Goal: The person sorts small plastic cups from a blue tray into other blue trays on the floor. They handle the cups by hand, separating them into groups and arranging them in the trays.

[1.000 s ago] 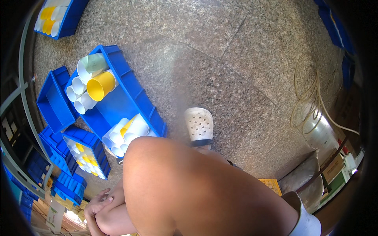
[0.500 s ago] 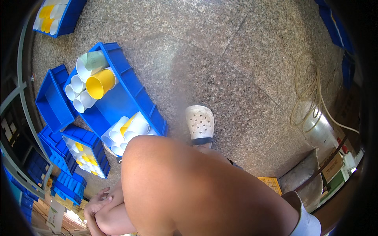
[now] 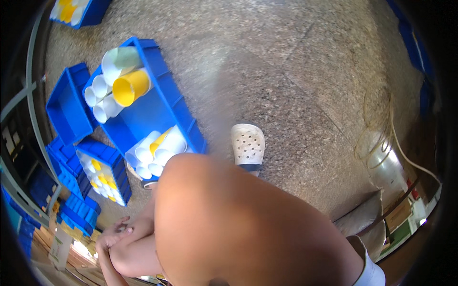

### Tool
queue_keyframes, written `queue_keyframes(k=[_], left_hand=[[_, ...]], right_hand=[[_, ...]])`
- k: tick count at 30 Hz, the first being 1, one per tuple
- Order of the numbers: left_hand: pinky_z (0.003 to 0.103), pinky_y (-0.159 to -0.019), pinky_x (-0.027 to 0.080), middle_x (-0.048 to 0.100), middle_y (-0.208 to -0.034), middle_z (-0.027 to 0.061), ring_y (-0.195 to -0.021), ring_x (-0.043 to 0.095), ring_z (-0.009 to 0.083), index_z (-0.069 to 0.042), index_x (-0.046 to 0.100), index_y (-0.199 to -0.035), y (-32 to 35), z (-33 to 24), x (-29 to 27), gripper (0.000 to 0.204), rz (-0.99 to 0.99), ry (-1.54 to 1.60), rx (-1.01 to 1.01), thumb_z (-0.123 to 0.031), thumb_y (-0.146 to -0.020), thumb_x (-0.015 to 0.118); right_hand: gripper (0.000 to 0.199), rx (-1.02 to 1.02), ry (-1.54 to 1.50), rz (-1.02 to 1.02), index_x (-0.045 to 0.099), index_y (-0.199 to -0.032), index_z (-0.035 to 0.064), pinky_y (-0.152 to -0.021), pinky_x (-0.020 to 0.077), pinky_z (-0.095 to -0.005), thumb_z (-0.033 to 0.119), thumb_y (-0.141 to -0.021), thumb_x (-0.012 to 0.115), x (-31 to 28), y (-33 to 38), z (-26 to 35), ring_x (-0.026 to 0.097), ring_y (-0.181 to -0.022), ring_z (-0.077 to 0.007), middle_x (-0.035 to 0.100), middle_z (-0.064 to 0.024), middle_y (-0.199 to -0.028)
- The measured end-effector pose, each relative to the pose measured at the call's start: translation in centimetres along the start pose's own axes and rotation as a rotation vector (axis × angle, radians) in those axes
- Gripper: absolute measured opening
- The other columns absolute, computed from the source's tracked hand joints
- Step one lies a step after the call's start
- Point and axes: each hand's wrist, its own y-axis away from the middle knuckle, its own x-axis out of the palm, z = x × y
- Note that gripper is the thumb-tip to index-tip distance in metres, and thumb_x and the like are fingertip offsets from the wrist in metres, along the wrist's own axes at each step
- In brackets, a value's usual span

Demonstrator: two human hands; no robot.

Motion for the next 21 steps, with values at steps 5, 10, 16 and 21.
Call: queue_keyframes(k=[5, 10, 16, 21], left_hand=[[0.045, -0.109, 0.045, 0.053, -0.145, 0.0274, -0.134, 0.052, 0.0386, -0.014, 0.038, -0.157, 0.3, 0.6, -0.1, 0.104, -0.028, -0.015, 0.013, -0.068, -0.077, 0.077], [0.046, -0.115, 0.039, 0.051, -0.146, 0.0280, -0.138, 0.049, 0.0385, -0.012, 0.039, -0.157, 1.1, -1.3, 0.3, 0.101, -0.064, -0.054, -0.007, -0.067, -0.080, 0.076], [0.044, -0.112, 0.042, 0.056, -0.140, 0.0241, -0.133, 0.053, 0.0357, -0.012, 0.040, -0.156, 0.7, -1.4, 0.3, 0.100, -0.055, -0.002, -0.044, -0.062, -0.080, 0.080], [0.043, -0.106, 0.047, 0.056, -0.140, 0.0268, -0.127, 0.058, 0.0377, -0.015, 0.041, -0.156, 0.0, 0.0, 0.0, 0.106, -0.048, 0.008, 0.004, -0.067, -0.074, 0.081]], right_hand=[[0.028, -0.024, 0.030, 0.074, 0.073, -0.104, 0.0121, -0.094, 0.0518, -0.0476, 0.033, -0.086, 0.070, -0.4, 0.3, 0.7, 0.063, -0.109, -0.0312, 0.070, -0.0102, -0.115], [0.028, -0.025, 0.035, 0.115, 0.073, -0.105, 0.0120, -0.094, 0.0517, -0.0483, 0.033, -0.086, 0.070, -0.8, -0.3, 0.9, 0.063, -0.110, -0.0312, 0.070, -0.0101, -0.116], [0.028, -0.016, 0.023, 0.124, 0.073, -0.106, 0.0118, -0.095, 0.0516, -0.0492, 0.032, -0.086, 0.069, -0.4, -0.5, 0.2, 0.063, -0.110, -0.0311, 0.070, -0.0100, -0.117], [0.029, -0.001, 0.029, 0.091, 0.072, -0.107, 0.0116, -0.095, 0.0515, -0.0499, 0.032, -0.087, 0.069, -0.3, -0.2, 0.0, 0.063, -0.111, -0.0311, 0.069, -0.0099, -0.117]])
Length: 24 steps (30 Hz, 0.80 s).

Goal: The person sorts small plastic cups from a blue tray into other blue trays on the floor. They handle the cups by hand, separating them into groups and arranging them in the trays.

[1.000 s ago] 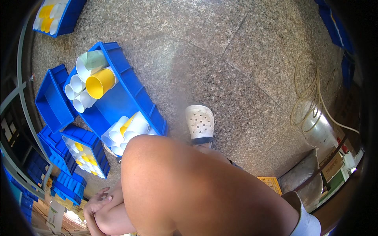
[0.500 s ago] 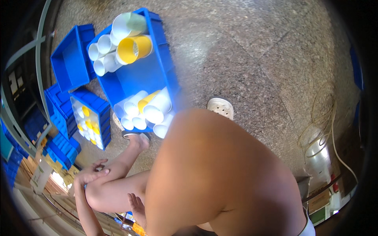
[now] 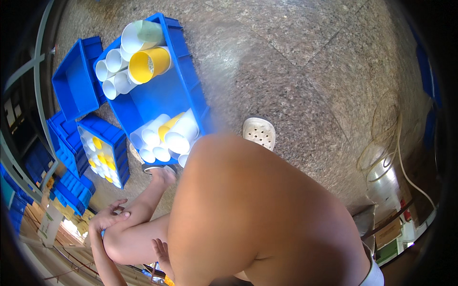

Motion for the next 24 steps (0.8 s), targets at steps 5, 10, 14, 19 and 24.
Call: queue_keyframes(k=[5, 10, 14, 19, 24], left_hand=[[0.043, -0.105, 0.048, 0.057, -0.140, 0.0263, -0.125, 0.059, 0.0378, -0.014, 0.041, -0.156, -0.7, 0.5, -0.4, 0.106, 0.012, -0.059, 0.033, -0.067, -0.074, 0.081], [0.043, -0.105, 0.048, 0.056, -0.140, 0.0262, -0.125, 0.059, 0.0377, -0.013, 0.040, -0.156, -1.0, 0.9, -0.4, 0.108, 0.023, -0.060, 0.035, -0.068, -0.073, 0.081], [0.043, -0.104, 0.049, 0.056, -0.140, 0.0263, -0.125, 0.059, 0.0379, -0.013, 0.041, -0.156, -1.2, 1.4, -0.5, 0.108, 0.017, -0.032, 0.024, -0.068, -0.073, 0.081], [0.042, -0.106, 0.048, 0.057, -0.141, 0.0236, -0.127, 0.058, 0.0346, -0.010, 0.043, -0.154, -0.1, -1.0, 0.0, 0.103, -0.001, -0.008, 0.025, -0.058, -0.073, 0.083], [0.037, -0.101, 0.050, 0.065, -0.129, 0.0155, -0.118, 0.061, 0.0240, -0.003, 0.047, -0.149, 3.0, -5.2, 4.0, 0.083, -0.225, -0.220, 0.177, -0.031, -0.081, 0.084]], right_hand=[[0.029, 0.009, -0.005, -0.008, 0.072, -0.108, 0.0115, -0.095, 0.0514, -0.0505, 0.031, -0.087, 0.069, 0.3, 0.2, 0.0, 0.062, -0.111, -0.0311, 0.069, -0.0098, -0.118], [0.029, 0.011, 0.011, -0.011, 0.072, -0.109, 0.0114, -0.095, 0.0513, -0.0513, 0.031, -0.087, 0.069, 1.0, 0.2, -0.1, 0.062, -0.112, -0.0310, 0.069, -0.0097, -0.118], [0.029, 0.010, 0.029, -0.018, 0.072, -0.109, 0.0112, -0.095, 0.0512, -0.0520, 0.031, -0.088, 0.068, 1.4, 0.3, -0.3, 0.062, -0.112, -0.0310, 0.069, -0.0096, -0.119], [0.030, -0.018, 0.069, -0.051, 0.071, -0.110, 0.0111, -0.096, 0.0511, -0.0527, 0.030, -0.088, 0.068, 1.0, -0.7, 0.1, 0.062, -0.113, -0.0309, 0.068, -0.0095, -0.119], [0.030, -0.059, 0.119, -0.131, 0.071, -0.111, 0.0109, -0.096, 0.0510, -0.0534, 0.030, -0.088, 0.068, 0.3, -3.1, 0.9, 0.062, -0.113, -0.0309, 0.068, -0.0094, -0.120]])
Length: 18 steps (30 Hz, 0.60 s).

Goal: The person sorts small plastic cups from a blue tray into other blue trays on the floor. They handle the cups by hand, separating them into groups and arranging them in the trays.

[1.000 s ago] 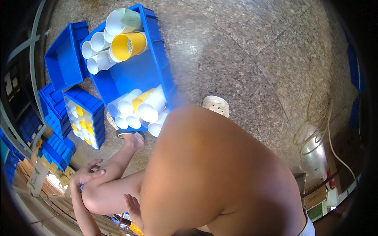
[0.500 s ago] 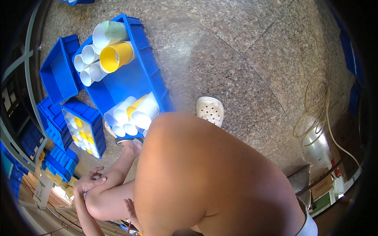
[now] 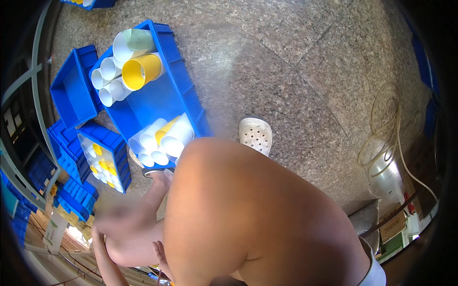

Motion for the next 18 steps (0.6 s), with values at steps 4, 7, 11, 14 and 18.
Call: queue_keyframes(k=[4, 7, 11, 14, 18], left_hand=[[0.033, -0.093, 0.051, 0.067, -0.118, 0.0124, -0.107, 0.063, 0.0198, -0.002, 0.048, -0.148, -1.2, 1.0, -1.3, 0.073, 0.040, 0.154, -0.085, -0.028, -0.087, 0.079], [0.030, -0.087, 0.051, 0.067, -0.110, 0.0095, -0.098, 0.063, 0.0163, -0.002, 0.049, -0.147, -3.6, 4.4, -2.6, 0.063, -0.030, 0.325, -0.072, -0.024, -0.093, 0.073], [0.029, -0.079, 0.050, 0.067, -0.102, 0.0072, -0.088, 0.061, 0.0137, -0.003, 0.050, -0.146, -5.1, 7.4, -2.6, 0.050, -0.373, 0.381, 0.096, -0.020, -0.101, 0.064], [0.029, -0.080, 0.050, 0.067, -0.101, 0.0073, -0.089, 0.062, 0.0147, -0.001, 0.049, -0.145, -5.3, 7.6, -2.4, 0.049, -0.383, 0.330, 0.092, -0.022, -0.102, 0.063], [0.030, -0.083, 0.051, 0.068, -0.102, 0.0079, -0.092, 0.063, 0.0154, 0.000, 0.049, -0.144, -5.2, 7.0, -2.7, 0.049, -0.297, 0.331, 0.080, -0.022, -0.103, 0.063]], right_hand=[[0.030, -0.005, 0.016, -0.009, 0.071, -0.112, 0.0108, -0.096, 0.0509, -0.0540, 0.029, -0.089, 0.068, 0.2, -0.5, 0.2, 0.062, -0.114, -0.0308, 0.068, -0.0094, -0.120], [0.030, -0.006, 0.025, -0.009, 0.071, -0.113, 0.0107, -0.096, 0.0509, -0.0544, 0.029, -0.089, 0.068, 0.4, -0.3, 0.0, 0.062, -0.114, -0.0308, 0.068, -0.0093, -0.121], [0.030, -0.004, 0.033, -0.005, 0.071, -0.113, 0.0106, -0.096, 0.0508, -0.0550, 0.029, -0.089, 0.067, 0.5, -0.1, -0.1, 0.062, -0.114, -0.0308, 0.067, -0.0092, -0.121], [0.031, -0.004, 0.040, 0.000, 0.071, -0.114, 0.0105, -0.097, 0.0507, -0.0554, 0.029, -0.089, 0.067, 0.6, -0.1, -0.1, 0.062, -0.115, -0.0308, 0.067, -0.0092, -0.122], [0.031, 0.000, 0.048, 0.003, 0.070, -0.114, 0.0104, -0.097, 0.0507, -0.0560, 0.028, -0.090, 0.067, 0.7, -0.1, -0.1, 0.062, -0.115, -0.0307, 0.067, -0.0091, -0.122]])
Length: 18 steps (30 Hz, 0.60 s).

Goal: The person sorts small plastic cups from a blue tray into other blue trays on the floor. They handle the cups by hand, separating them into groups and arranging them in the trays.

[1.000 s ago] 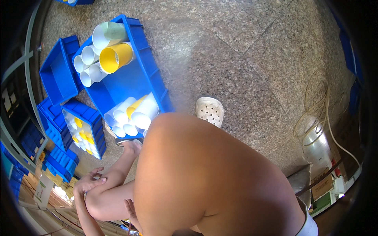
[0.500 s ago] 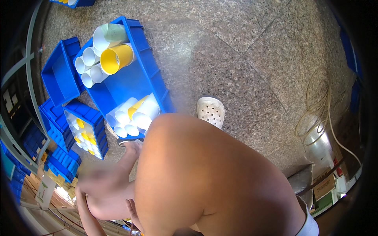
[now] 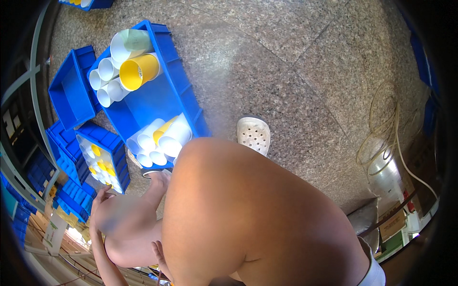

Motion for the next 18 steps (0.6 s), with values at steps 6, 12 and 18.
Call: queue_keyframes(k=[6, 12, 18], left_hand=[[0.030, -0.079, 0.052, 0.068, -0.099, 0.0088, -0.088, 0.064, 0.0156, -0.001, 0.051, -0.145, 0.4, -0.2, 0.3, 0.051, -0.049, 0.015, 0.007, -0.021, -0.101, 0.065], [0.030, -0.078, 0.052, 0.068, -0.097, 0.0091, -0.087, 0.064, 0.0156, -0.003, 0.053, -0.145, 0.6, -0.4, 0.6, 0.050, -0.077, -0.015, 0.048, -0.021, -0.100, 0.065], [0.031, -0.082, 0.051, 0.068, -0.098, 0.0089, -0.090, 0.063, 0.0157, -0.003, 0.053, -0.144, 0.7, -0.6, 0.6, 0.047, -0.064, -0.038, 0.048, -0.021, -0.101, 0.064]], right_hand=[[0.031, 0.001, 0.013, 0.004, 0.070, -0.116, 0.0102, -0.097, 0.0505, -0.0569, 0.028, -0.090, 0.067, -0.1, -0.1, 0.3, 0.061, -0.116, -0.0307, 0.067, -0.0090, -0.123], [0.032, -0.015, 0.042, 0.013, 0.070, -0.117, 0.0101, -0.097, 0.0504, -0.0578, 0.027, -0.090, 0.066, 0.5, -0.3, 0.4, 0.061, -0.116, -0.0306, 0.066, -0.0088, -0.123], [0.032, -0.015, 0.046, 0.005, 0.069, -0.118, 0.0099, -0.098, 0.0503, -0.0586, 0.027, -0.091, 0.066, 1.0, -0.5, 0.3, 0.061, -0.117, -0.0306, 0.066, -0.0087, -0.124]])
